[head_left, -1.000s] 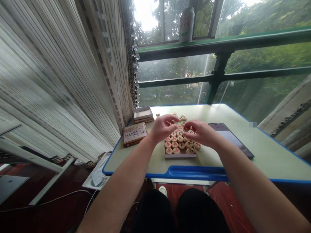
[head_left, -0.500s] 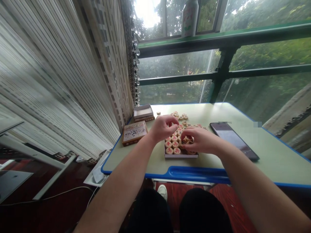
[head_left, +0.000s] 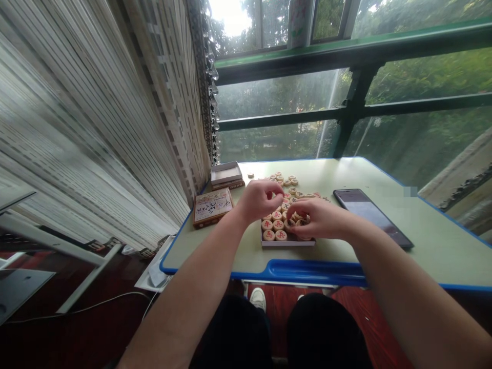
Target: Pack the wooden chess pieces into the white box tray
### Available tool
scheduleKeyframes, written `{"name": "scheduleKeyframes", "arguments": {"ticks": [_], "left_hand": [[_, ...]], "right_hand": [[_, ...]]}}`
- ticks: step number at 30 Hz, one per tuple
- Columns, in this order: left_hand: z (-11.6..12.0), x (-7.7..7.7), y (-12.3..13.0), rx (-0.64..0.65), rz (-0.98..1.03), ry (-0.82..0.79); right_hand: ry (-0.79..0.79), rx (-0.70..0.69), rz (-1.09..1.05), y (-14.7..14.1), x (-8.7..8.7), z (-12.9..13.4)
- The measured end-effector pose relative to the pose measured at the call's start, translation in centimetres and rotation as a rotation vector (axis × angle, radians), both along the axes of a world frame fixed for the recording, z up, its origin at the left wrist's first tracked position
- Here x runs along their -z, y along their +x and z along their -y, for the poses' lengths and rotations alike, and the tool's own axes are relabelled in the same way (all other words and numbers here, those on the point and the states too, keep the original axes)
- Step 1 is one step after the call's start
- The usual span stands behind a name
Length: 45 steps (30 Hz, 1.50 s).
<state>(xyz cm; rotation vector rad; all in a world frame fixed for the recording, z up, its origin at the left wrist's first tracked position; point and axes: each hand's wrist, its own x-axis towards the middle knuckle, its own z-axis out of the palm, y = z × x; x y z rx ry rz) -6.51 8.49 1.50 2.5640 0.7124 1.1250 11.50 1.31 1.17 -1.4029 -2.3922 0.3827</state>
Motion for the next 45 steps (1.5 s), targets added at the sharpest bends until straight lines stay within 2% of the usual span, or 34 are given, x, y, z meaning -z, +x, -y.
{"name": "scheduleKeyframes", "arguments": {"ticks": [7,12,22,26,31,34,38,41,45], "left_hand": [[-0.1,-0.1,-0.4,0.006,-0.281,-0.079],[0.1,-0.1,-0.1,0.086,-0.366,-0.123],[0.3,0.1,0.1,0.06,-0.413,-0.106],[0.2,0.0,0.0,0.061,-0.371,-0.143],[-0.8,0.2,-0.3,-0.092,-0.248,-0.143],[-1.9,0.7,-0.9,-0.275,-0.18,-0.109],[-3.4,1.4,-1.8,-0.512,-0.196,-0.137],[-4.0,1.8,-2.1,-0.567,-0.209,-0.162],[-4.6,2.5,-2.2,-0.53,-0.142,-0.136]], "right_hand": [[0.017,0.142,-0.066,0.7,0.3,-0.6],[0.001,0.125,-0.06,0.8,0.5,-0.9],[-0.01,0.139,-0.071,0.8,0.6,-0.9],[-0.008,0.156,-0.1,0.9,0.6,-0.9],[0.055,0.327,-0.165,1.1,0.9,-1.3],[0.114,0.443,-0.102,1.1,1.3,-1.6],[0.126,0.49,-0.027,1.1,1.6,-2.0],[0.114,0.534,-0.02,1.2,1.7,-2.2],[0.128,0.579,-0.027,1.5,1.8,-2.5]]}}
